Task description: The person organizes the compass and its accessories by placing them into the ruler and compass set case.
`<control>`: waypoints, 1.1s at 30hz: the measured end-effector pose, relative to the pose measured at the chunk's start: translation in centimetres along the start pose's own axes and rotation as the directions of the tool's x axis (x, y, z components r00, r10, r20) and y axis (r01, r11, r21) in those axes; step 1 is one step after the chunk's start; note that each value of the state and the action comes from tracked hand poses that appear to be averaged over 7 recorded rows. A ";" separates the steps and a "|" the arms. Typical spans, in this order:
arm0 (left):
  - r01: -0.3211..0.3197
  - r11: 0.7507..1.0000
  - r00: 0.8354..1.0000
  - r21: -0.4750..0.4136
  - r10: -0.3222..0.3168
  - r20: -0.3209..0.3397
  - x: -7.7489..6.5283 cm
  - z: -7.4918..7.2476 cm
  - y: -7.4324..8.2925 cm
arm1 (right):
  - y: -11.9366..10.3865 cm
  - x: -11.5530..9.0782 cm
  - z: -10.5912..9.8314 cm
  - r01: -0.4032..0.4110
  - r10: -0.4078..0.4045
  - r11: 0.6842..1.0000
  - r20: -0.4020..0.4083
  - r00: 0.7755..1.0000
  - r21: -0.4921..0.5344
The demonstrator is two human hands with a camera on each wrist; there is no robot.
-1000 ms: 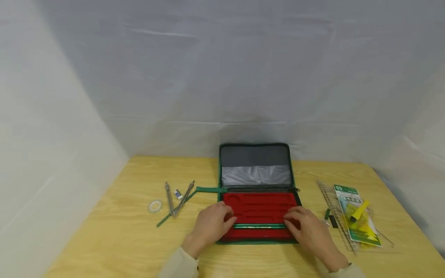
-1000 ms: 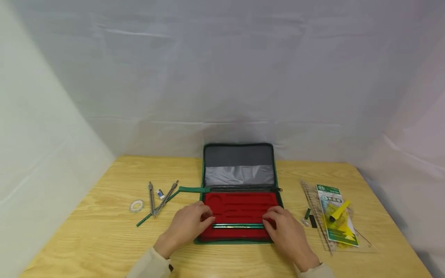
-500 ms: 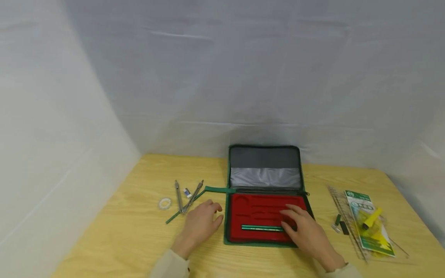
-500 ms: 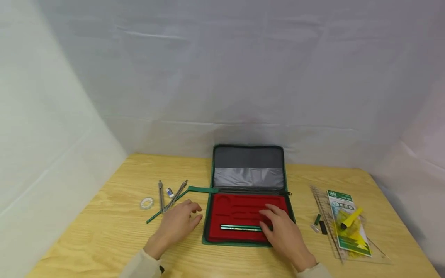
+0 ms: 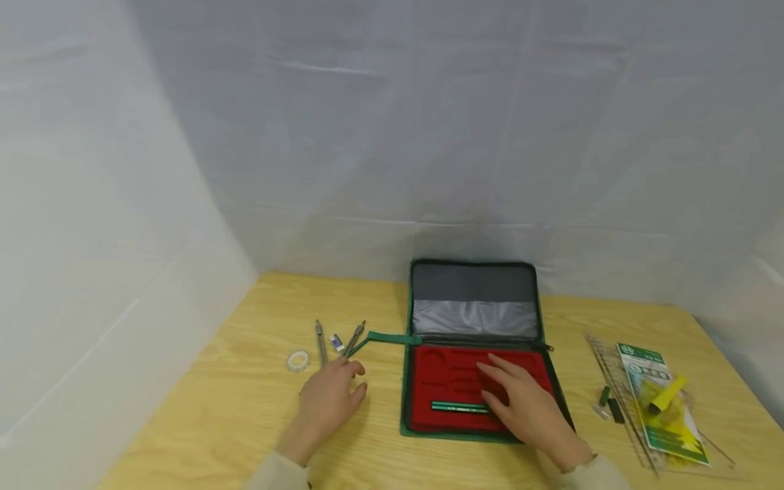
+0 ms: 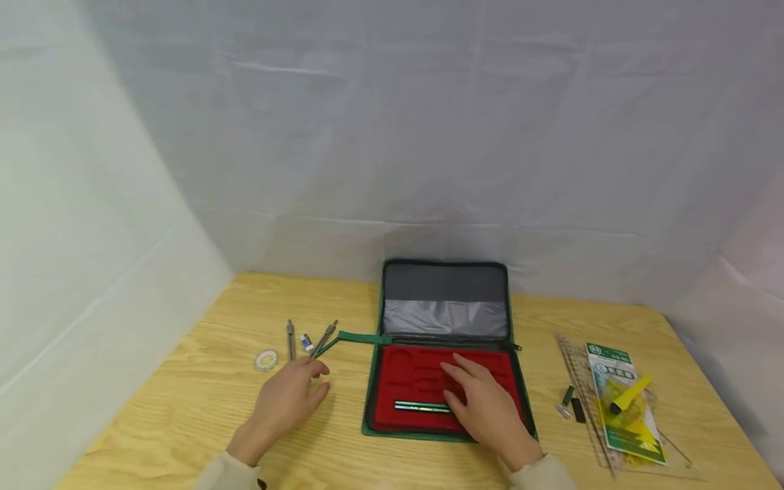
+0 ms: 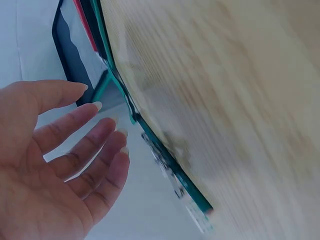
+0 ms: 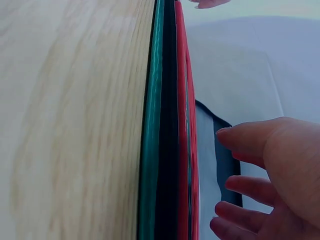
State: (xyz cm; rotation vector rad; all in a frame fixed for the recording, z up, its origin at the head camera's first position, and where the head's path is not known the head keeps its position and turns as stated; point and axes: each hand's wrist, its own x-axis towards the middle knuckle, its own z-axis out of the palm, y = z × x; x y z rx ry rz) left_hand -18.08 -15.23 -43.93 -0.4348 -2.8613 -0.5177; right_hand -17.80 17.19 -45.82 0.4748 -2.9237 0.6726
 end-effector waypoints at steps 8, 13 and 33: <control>0.082 0.995 0.996 -0.051 -0.083 -0.023 -0.9 -0.4 -1.8 | -1.0 0.5 0.6 0.046 -0.046 0.999 0.002 0.999 0.015; 0.125 0.989 0.992 -0.075 -0.126 -0.007 -1.4 -0.4 -2.7 | -1.4 0.6 0.9 0.071 -0.071 0.997 0.010 0.997 0.011; 0.186 0.982 0.982 0.028 -0.187 0.042 -2.3 -0.9 -5.7 | -2.5 1.9 1.7 0.205 -0.206 0.979 0.041 0.978 0.018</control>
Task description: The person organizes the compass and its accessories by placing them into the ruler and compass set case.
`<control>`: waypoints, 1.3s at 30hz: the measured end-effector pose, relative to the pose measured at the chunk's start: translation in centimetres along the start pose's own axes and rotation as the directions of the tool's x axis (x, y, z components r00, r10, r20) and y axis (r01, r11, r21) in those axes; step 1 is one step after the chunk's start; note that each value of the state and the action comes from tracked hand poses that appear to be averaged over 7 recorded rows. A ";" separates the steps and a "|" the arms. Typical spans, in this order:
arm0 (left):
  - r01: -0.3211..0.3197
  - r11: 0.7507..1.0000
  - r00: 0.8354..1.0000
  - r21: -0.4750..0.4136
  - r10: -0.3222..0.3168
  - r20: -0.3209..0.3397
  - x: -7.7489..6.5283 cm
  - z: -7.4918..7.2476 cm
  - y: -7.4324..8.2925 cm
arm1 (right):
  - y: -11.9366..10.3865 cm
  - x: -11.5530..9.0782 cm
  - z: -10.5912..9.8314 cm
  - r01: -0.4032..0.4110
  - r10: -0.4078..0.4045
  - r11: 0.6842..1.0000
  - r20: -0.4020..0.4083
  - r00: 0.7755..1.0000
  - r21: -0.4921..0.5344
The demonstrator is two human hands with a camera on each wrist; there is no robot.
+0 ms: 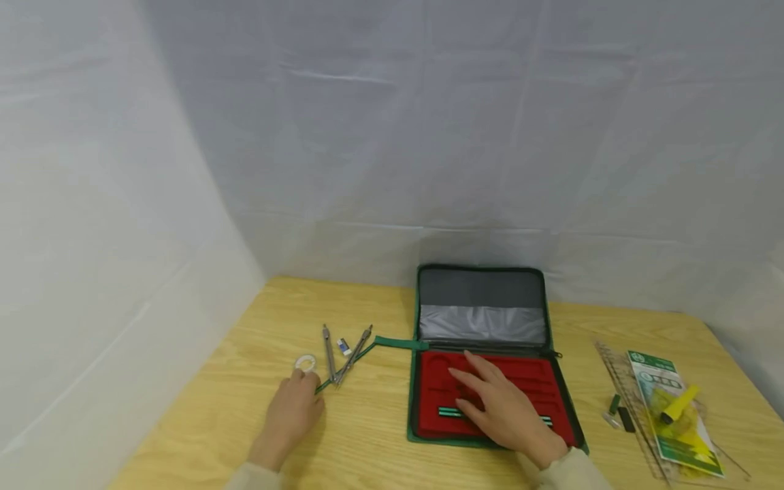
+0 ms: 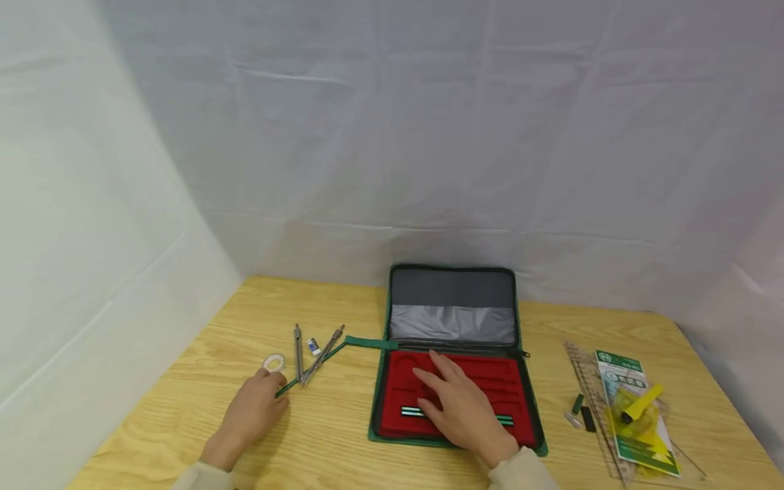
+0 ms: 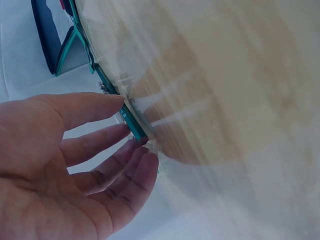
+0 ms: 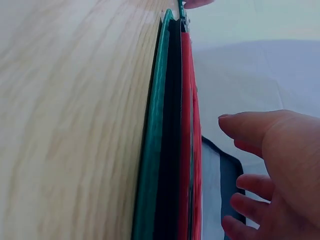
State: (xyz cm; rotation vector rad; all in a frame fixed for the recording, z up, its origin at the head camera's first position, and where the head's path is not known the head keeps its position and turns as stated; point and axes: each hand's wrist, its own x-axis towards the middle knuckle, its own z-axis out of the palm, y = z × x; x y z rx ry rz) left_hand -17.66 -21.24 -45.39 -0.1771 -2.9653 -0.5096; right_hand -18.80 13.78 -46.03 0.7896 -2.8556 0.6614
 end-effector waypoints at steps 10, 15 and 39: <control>0.025 0.998 0.998 0.056 -0.029 0.061 1.0 0.1 0.4 | -0.3 0.5 0.8 0.017 -0.018 1.000 0.092 0.996 0.010; 0.035 0.996 0.993 0.080 -0.043 0.109 1.2 -0.1 0.7 | -0.2 0.2 1.1 0.018 -0.018 1.000 0.044 0.999 0.004; 0.027 0.991 0.985 -0.134 -0.003 0.171 0.4 -0.8 0.9 | 0.6 -0.7 0.7 0.001 -0.001 1.000 -0.093 0.996 0.004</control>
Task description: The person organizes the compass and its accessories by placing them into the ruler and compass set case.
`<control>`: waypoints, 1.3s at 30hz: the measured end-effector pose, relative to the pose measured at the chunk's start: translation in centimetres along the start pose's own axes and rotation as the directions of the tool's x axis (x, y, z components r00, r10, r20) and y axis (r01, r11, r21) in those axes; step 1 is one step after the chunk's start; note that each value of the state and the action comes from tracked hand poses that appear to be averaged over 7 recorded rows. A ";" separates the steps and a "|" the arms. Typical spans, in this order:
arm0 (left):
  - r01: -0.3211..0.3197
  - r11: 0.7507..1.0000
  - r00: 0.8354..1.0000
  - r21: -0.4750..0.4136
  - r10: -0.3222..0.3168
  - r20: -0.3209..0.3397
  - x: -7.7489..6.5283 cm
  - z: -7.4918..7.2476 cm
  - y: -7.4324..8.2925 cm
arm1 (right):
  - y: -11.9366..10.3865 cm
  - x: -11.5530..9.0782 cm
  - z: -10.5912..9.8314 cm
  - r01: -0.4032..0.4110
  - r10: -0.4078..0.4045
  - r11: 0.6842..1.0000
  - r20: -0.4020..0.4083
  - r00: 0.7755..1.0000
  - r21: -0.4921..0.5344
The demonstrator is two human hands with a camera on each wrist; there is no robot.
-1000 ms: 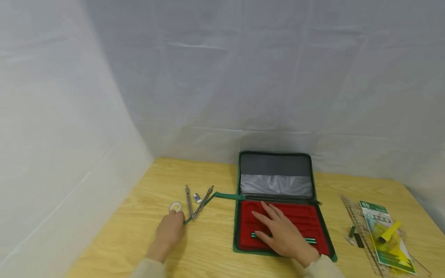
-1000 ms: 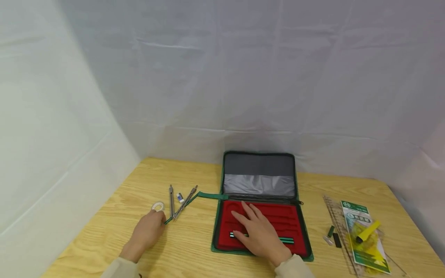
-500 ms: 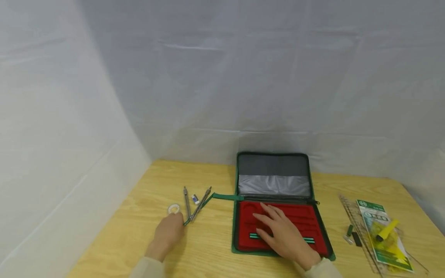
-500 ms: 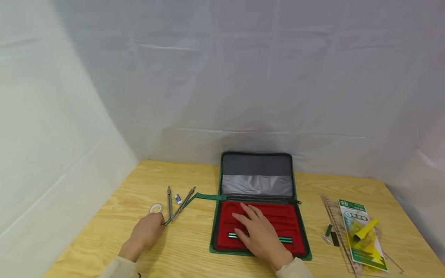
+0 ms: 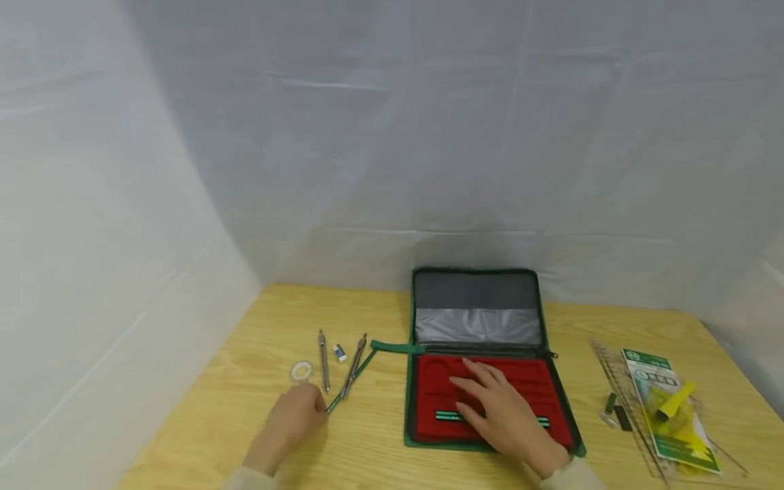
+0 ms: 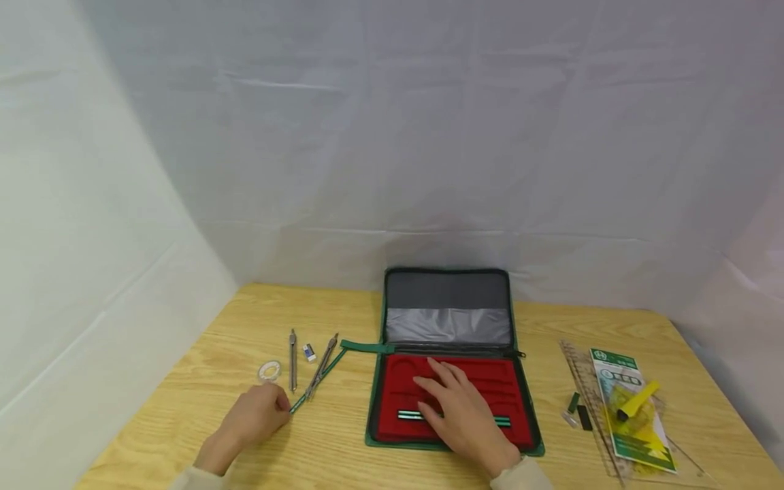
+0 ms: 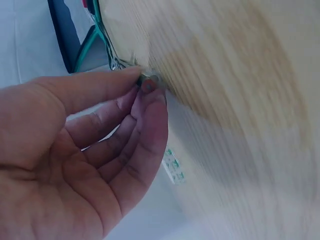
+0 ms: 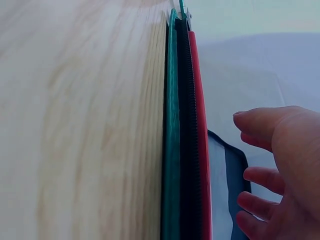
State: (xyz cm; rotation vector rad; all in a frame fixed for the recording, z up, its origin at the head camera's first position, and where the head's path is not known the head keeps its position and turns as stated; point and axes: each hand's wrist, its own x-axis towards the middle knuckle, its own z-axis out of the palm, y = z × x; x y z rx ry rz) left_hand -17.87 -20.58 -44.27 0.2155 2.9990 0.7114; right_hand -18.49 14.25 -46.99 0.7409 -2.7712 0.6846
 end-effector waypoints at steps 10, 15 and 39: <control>0.008 0.991 0.998 -0.136 0.000 0.058 -1.0 -0.1 0.6 | 0.3 -0.2 0.2 -0.028 0.028 1.000 0.014 1.000 0.006; 0.012 0.981 0.998 -0.192 0.002 0.070 -1.2 -0.3 0.7 | 0.3 -0.3 0.2 -0.042 0.042 0.999 0.017 0.999 0.009; 0.064 0.852 0.930 -0.520 0.138 0.340 -1.6 -1.8 -0.7 | 0.5 -1.0 0.2 -0.074 0.074 0.997 0.003 0.997 -0.020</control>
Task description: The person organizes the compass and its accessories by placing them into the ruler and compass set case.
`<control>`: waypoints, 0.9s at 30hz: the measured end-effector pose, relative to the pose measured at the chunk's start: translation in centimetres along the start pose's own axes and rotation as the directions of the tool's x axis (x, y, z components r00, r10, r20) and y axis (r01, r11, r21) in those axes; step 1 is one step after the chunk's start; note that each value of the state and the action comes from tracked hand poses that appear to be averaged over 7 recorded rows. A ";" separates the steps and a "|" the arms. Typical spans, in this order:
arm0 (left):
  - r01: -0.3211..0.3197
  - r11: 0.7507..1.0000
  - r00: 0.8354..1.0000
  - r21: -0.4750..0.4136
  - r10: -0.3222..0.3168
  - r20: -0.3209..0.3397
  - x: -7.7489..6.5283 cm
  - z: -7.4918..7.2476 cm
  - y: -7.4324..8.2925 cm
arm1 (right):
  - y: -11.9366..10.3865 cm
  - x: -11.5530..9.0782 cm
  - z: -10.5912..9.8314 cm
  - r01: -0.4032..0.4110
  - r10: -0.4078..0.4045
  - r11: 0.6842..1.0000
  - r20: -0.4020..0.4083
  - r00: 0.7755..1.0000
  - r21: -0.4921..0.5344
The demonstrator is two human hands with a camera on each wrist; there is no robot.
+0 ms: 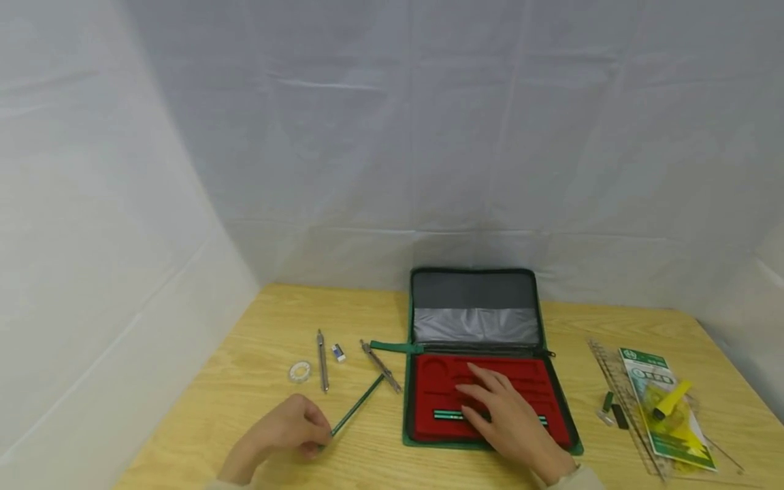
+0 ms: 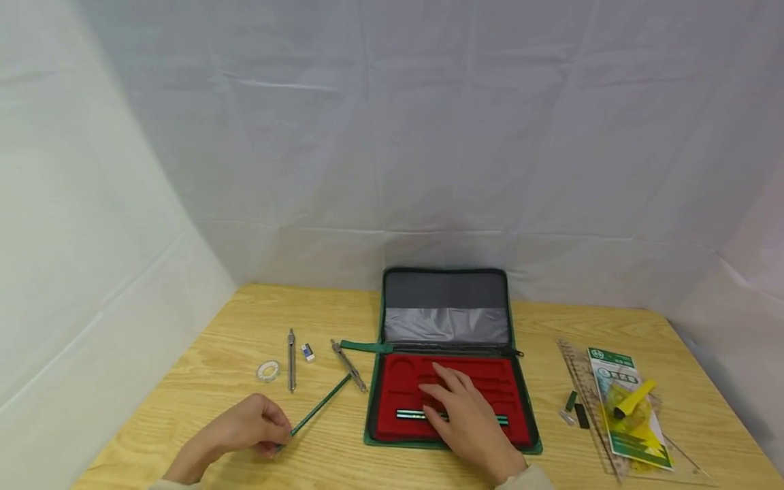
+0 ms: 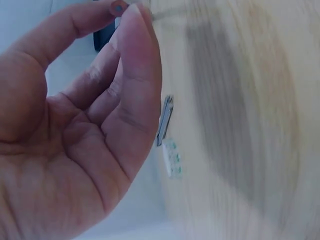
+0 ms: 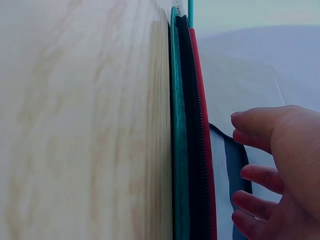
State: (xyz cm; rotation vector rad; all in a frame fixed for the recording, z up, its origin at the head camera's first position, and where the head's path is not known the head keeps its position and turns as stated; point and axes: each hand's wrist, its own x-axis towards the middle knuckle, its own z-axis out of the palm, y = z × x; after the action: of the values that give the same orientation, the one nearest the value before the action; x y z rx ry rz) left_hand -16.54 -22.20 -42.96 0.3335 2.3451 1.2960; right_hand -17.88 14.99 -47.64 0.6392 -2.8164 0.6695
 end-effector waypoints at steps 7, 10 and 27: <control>0.015 0.999 1.000 0.043 -0.016 0.009 -1.0 -0.9 0.0 | 0.1 -0.2 -0.2 -0.005 0.005 1.000 0.003 1.000 0.003; 0.012 0.999 1.000 0.036 -0.013 0.023 -1.3 -1.2 -0.2 | 0.2 -0.3 -0.2 -0.009 0.009 1.000 0.004 1.000 0.006; -0.185 0.974 0.982 0.129 0.188 -0.014 2.8 1.1 1.4 | 1.8 -1.4 -2.0 -0.059 0.059 0.998 -0.019 0.998 -0.012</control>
State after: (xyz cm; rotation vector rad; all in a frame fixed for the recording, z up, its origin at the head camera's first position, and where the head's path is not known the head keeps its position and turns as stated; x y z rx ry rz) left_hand -18.44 -19.53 -43.03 0.5936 2.4731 1.2419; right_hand -17.28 17.93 -46.97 0.5469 -2.8296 0.6646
